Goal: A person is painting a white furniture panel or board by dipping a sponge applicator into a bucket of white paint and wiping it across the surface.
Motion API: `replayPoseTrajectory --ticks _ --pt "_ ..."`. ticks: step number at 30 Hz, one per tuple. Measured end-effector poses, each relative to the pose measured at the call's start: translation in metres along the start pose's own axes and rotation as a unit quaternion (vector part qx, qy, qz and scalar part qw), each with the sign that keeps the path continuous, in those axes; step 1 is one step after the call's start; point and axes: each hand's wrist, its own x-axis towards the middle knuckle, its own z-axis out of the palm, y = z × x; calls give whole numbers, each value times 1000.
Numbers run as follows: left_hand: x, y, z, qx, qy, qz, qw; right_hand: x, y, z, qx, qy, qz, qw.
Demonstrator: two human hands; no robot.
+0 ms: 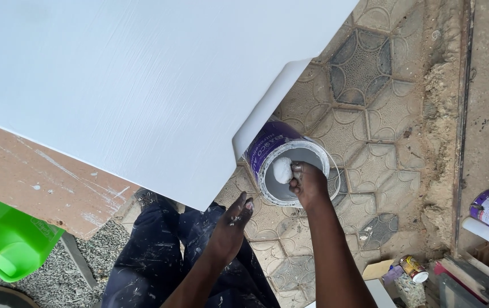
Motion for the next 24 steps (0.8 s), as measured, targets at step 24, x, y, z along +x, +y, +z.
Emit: replayPoseTrajectory --ticks 24 --pt "16 1 10 25 18 29 999 -84 -55 12 -179 -120 87 972"
